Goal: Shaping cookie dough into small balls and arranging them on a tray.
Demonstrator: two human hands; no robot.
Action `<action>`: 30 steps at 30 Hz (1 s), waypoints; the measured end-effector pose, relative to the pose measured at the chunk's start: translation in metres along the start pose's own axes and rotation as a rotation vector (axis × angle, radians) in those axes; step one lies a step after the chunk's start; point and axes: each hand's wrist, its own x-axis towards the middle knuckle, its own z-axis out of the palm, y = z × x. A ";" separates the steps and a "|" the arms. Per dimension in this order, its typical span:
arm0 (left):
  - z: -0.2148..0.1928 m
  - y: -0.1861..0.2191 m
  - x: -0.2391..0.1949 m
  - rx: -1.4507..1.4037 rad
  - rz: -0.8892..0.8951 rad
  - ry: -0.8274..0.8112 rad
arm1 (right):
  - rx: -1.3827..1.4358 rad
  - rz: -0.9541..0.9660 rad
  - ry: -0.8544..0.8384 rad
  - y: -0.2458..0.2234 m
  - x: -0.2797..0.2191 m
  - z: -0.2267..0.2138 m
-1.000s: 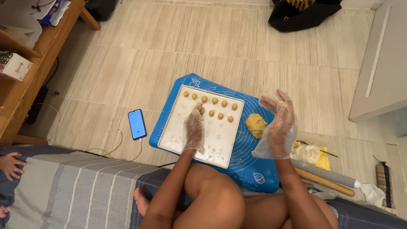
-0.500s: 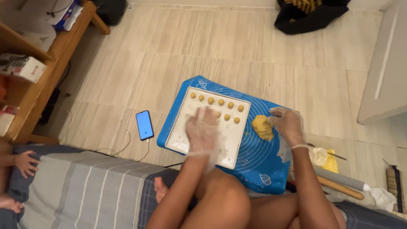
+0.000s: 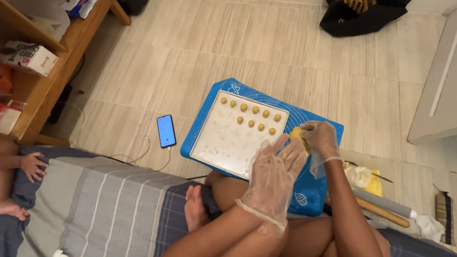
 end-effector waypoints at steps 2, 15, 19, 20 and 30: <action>-0.002 0.002 0.004 0.036 0.017 -0.050 | -0.049 -0.013 0.038 0.002 0.004 0.004; -0.002 0.003 0.008 0.097 -0.019 -0.054 | -0.083 0.035 0.060 0.008 0.027 0.018; -0.004 0.004 0.010 0.099 -0.011 -0.076 | -0.033 0.108 0.095 0.024 0.039 0.032; -0.004 0.003 0.011 0.100 -0.011 -0.075 | -0.032 0.109 0.095 0.027 0.040 0.033; 0.016 0.014 0.013 0.258 0.102 -0.044 | 0.339 -0.133 0.294 -0.017 -0.005 -0.006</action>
